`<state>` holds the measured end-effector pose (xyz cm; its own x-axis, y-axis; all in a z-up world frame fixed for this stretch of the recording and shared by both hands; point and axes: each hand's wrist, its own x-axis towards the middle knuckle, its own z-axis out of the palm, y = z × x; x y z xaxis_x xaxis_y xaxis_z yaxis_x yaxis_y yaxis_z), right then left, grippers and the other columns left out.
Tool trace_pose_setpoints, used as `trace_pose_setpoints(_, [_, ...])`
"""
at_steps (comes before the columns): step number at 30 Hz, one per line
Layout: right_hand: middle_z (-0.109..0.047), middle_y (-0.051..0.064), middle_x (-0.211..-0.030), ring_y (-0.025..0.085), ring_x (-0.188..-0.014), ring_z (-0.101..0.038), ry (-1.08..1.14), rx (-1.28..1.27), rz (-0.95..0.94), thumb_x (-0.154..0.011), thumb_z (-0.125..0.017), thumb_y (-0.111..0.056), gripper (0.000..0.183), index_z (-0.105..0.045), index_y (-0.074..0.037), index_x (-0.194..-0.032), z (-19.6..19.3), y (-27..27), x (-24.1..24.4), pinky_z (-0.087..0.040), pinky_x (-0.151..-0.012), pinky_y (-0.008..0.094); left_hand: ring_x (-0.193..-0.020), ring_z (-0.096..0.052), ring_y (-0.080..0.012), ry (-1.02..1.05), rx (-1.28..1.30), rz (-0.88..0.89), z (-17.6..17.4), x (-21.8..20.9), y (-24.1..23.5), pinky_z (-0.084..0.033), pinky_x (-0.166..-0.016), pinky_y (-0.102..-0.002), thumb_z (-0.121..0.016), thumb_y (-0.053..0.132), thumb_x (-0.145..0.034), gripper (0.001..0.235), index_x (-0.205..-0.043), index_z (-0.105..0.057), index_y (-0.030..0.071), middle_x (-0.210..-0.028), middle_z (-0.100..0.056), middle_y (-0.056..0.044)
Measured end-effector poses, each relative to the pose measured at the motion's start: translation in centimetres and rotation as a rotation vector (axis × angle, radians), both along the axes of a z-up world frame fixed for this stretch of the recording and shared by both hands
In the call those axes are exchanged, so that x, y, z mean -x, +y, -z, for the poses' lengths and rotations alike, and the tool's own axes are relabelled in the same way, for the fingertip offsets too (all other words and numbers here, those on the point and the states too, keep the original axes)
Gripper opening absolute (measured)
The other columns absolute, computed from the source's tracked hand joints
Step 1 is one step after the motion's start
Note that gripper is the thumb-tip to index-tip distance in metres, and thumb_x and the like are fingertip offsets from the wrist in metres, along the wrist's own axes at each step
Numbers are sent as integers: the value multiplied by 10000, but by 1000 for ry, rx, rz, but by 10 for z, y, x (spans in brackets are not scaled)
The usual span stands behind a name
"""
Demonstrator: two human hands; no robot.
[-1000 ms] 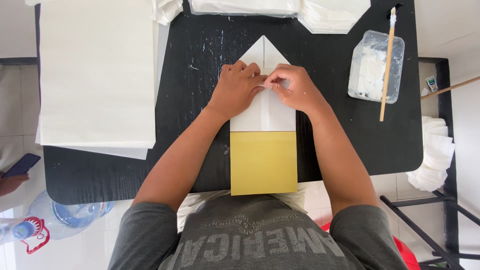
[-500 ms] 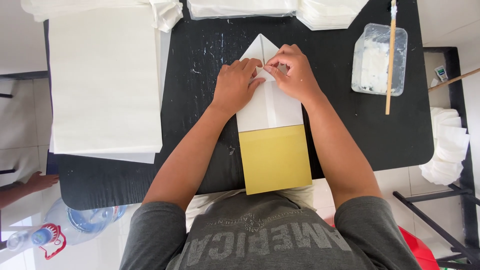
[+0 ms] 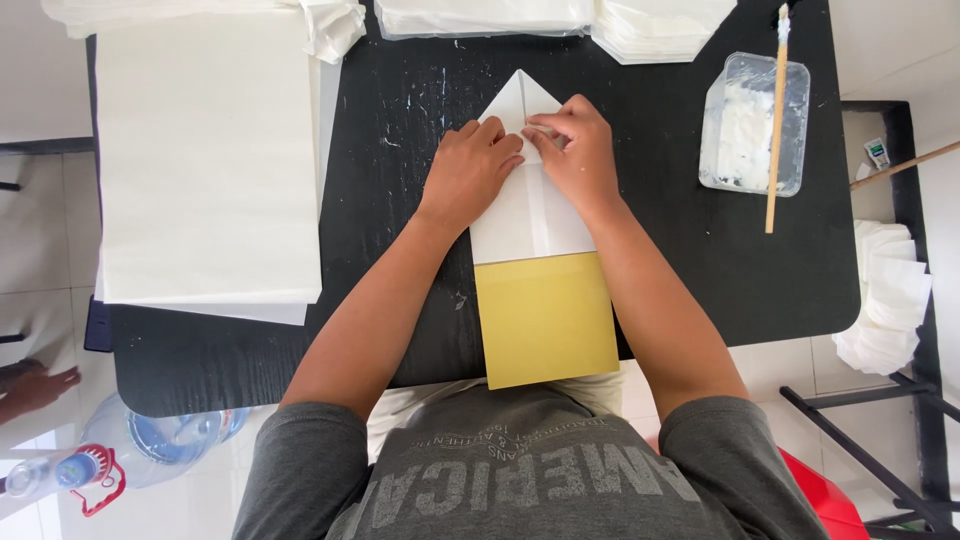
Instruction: The person folds a white paper sheet into a box shape, applies glue with a brush to the flaps, and presses them to seal. The person then lifts the assembled box to show the finished product.
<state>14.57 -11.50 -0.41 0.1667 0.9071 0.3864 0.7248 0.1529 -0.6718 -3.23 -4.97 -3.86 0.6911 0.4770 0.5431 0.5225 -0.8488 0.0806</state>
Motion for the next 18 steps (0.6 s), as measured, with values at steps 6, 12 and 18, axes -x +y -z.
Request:
trace_pose_setpoints(6, [-525, 54, -923, 257, -843, -582, -263, -54, 242, -979, -764, -188, 189, -690, -105, -1132, -6, -24, -18, -489, -743, 367, -828, -630, -227, 20, 338, 115, -23, 14, -5, -526, -744, -360, -641, 255, -1005, 200, -1057, -782, 121, -908, -624, -63])
trace_pose_setpoints(12, [-446, 51, -993, 297, -993, -458, -150, 185, 289, -923, -755, -365, 432, -595, -94, -1218, 5, -20, -10, -368, -866, 432, -832, -639, -218, -11, 323, 97, -25, 14, -12, -535, -757, -355, -662, 231, -992, 195, -1000, -806, 100, -885, -629, -65])
trace_pose_setpoints(18, [-396, 106, -1088, 353, -1155, -366, 11, 314, 328, -901, -822, -449, 596, -515, -42, -1209, -13, -22, 7, -224, -1082, 490, -880, -647, -200, 17, 368, 58, -25, 10, -16, -539, -801, -323, -676, 219, -1000, 171, -1050, -813, 130, -916, -652, -61])
